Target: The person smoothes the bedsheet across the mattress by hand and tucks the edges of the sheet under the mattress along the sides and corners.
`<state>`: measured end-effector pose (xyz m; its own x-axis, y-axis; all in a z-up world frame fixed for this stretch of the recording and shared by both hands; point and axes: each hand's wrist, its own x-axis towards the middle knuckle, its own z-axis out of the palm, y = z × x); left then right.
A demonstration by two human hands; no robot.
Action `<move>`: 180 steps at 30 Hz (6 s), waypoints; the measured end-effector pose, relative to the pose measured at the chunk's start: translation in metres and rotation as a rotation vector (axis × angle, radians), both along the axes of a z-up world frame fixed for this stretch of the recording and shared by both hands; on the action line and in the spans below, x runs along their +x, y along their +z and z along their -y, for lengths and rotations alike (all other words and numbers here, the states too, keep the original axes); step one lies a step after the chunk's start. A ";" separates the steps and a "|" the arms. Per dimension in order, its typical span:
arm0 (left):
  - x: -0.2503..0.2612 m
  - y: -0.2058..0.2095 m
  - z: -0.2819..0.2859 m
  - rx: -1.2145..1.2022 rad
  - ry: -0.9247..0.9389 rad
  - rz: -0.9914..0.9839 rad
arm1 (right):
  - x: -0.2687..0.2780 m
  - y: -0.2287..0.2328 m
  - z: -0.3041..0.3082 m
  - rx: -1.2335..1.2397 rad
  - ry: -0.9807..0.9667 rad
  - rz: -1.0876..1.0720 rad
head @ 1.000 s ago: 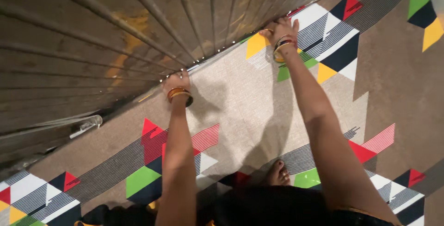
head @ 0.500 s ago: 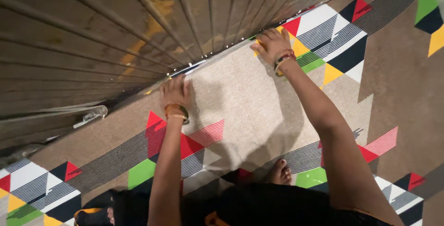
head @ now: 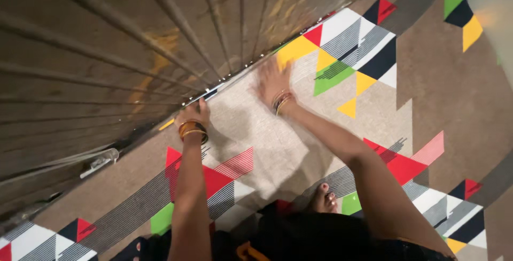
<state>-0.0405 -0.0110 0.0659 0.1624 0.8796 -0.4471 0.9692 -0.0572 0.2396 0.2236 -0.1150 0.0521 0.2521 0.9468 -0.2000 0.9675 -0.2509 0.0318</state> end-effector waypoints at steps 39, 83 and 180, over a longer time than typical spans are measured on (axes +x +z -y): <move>0.360 -0.009 0.162 0.198 -0.995 0.335 | 0.306 0.015 0.122 0.220 -0.386 -0.158; 0.495 0.052 0.122 -0.178 -1.319 -0.393 | 0.283 0.032 0.470 0.136 -1.000 -0.092; 0.827 0.005 0.075 0.091 -1.418 0.738 | 0.554 0.036 0.183 0.526 -1.153 -0.045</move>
<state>0.7867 -0.0864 0.0714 0.9798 -0.1446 0.1384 -0.1976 -0.8079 0.5551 0.7773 -0.2985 0.0886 0.9832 0.1504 0.1030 0.1776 -0.9180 -0.3545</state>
